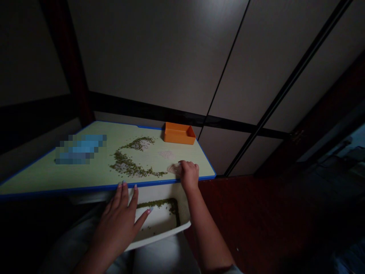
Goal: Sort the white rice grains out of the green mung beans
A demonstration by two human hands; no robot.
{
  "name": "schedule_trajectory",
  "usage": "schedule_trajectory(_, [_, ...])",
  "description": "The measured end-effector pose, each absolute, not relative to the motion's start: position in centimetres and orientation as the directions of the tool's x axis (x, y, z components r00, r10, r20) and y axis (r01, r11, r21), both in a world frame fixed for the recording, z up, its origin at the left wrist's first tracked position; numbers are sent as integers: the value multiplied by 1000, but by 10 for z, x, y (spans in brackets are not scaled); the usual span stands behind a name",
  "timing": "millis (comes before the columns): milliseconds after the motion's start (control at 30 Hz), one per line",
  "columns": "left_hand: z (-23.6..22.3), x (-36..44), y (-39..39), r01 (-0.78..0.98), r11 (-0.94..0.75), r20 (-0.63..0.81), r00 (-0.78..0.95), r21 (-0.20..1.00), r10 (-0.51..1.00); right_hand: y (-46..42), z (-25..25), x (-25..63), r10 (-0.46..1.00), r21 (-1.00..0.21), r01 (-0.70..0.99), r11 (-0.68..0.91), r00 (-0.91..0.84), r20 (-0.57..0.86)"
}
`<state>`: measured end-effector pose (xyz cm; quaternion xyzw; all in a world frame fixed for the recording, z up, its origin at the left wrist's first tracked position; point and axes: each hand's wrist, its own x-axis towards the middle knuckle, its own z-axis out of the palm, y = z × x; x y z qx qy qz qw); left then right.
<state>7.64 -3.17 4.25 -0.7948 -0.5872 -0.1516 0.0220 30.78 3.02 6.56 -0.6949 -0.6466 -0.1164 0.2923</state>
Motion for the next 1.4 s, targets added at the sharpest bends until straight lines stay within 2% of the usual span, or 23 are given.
schedule_trajectory(200, [43, 76, -32, 940, -309, 276, 261, 145, 925, 31, 65, 307, 844, -230, 973, -32, 150, 515])
schedule_trajectory(667, [45, 76, -34, 941, -310, 271, 266, 134, 925, 27, 66, 307, 845, -243, 969, 49, 89, 527])
schedule_trajectory(933, [45, 77, -33, 941, -316, 281, 273, 121, 920, 25, 66, 307, 838, -211, 973, 89, 41, 543])
schedule_trajectory(1200, [43, 77, -32, 940, -315, 288, 267, 133, 920, 24, 69, 306, 818, -177, 983, -55, 146, 557])
schedule_trajectory(1400, [44, 76, -33, 938, -321, 288, 275, 129, 918, 26, 69, 305, 826, -171, 985, -38, 127, 548])
